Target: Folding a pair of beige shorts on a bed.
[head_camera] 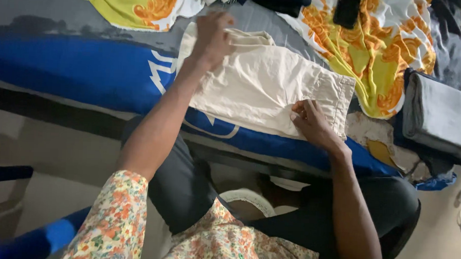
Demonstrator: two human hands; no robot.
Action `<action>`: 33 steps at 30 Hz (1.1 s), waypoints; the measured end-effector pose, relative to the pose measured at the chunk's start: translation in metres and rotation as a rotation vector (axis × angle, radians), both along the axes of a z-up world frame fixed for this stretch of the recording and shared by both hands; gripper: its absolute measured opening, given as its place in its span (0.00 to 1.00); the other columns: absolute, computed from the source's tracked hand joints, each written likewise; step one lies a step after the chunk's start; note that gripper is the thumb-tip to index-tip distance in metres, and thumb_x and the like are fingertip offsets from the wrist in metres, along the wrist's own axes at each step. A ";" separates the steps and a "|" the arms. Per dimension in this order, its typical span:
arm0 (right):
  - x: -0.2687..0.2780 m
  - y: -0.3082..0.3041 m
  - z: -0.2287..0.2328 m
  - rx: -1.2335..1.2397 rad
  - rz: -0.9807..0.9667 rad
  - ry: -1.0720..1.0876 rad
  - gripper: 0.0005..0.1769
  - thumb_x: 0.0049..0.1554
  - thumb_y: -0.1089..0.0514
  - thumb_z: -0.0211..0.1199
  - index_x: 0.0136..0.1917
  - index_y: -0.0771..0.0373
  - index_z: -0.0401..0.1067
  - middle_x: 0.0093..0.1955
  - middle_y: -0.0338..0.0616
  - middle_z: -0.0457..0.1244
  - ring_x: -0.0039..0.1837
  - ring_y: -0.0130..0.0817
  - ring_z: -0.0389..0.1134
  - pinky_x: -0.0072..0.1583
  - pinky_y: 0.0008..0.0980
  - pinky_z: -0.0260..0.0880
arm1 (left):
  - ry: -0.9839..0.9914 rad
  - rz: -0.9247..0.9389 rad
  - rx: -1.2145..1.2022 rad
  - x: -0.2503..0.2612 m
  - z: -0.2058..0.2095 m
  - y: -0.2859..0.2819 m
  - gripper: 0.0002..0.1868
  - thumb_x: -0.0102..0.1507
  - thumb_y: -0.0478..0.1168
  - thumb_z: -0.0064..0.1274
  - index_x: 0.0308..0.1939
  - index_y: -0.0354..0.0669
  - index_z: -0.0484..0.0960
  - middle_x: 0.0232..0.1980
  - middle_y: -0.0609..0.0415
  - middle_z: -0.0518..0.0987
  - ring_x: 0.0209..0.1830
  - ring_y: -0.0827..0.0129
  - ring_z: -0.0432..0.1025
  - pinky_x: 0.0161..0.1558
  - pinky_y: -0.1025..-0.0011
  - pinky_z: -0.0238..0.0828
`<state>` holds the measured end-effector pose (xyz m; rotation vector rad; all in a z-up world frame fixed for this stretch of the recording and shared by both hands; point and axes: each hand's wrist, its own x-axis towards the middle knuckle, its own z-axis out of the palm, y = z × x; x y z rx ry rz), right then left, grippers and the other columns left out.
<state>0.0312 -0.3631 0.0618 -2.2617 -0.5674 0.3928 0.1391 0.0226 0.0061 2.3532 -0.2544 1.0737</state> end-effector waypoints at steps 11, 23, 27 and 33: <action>-0.001 0.000 -0.012 -0.120 -0.006 -0.161 0.16 0.61 0.54 0.63 0.59 0.64 0.68 0.52 0.51 0.61 0.55 0.44 0.66 0.57 0.42 0.67 | 0.763 -0.171 0.010 0.084 -0.008 -0.084 0.32 0.61 0.63 0.64 0.50 0.39 0.76 0.44 0.47 0.81 0.47 0.55 0.75 0.53 0.51 0.66; -0.005 0.003 0.008 -0.200 0.050 -0.105 0.16 0.62 0.51 0.58 0.61 0.58 0.65 0.57 0.48 0.58 0.65 0.46 0.61 0.65 0.46 0.56 | 0.719 -0.316 -0.495 0.107 -0.041 -0.072 0.07 0.59 0.35 0.63 0.40 0.39 0.90 0.36 0.51 0.87 0.32 0.73 0.78 0.36 0.71 0.74; -0.007 0.006 0.019 -0.224 0.052 -0.055 0.16 0.63 0.51 0.57 0.61 0.57 0.64 0.57 0.47 0.58 0.63 0.44 0.62 0.65 0.45 0.57 | 0.699 -0.290 -0.380 0.095 -0.014 -0.079 0.08 0.60 0.36 0.59 0.41 0.42 0.88 0.37 0.52 0.87 0.33 0.73 0.81 0.38 0.71 0.78; -0.010 0.007 0.025 -0.242 0.057 -0.066 0.16 0.63 0.51 0.57 0.62 0.55 0.63 0.57 0.48 0.57 0.64 0.47 0.61 0.65 0.47 0.57 | 0.714 -0.473 -0.194 0.101 -0.007 -0.077 0.11 0.51 0.38 0.69 0.37 0.42 0.90 0.40 0.49 0.86 0.41 0.65 0.79 0.44 0.66 0.75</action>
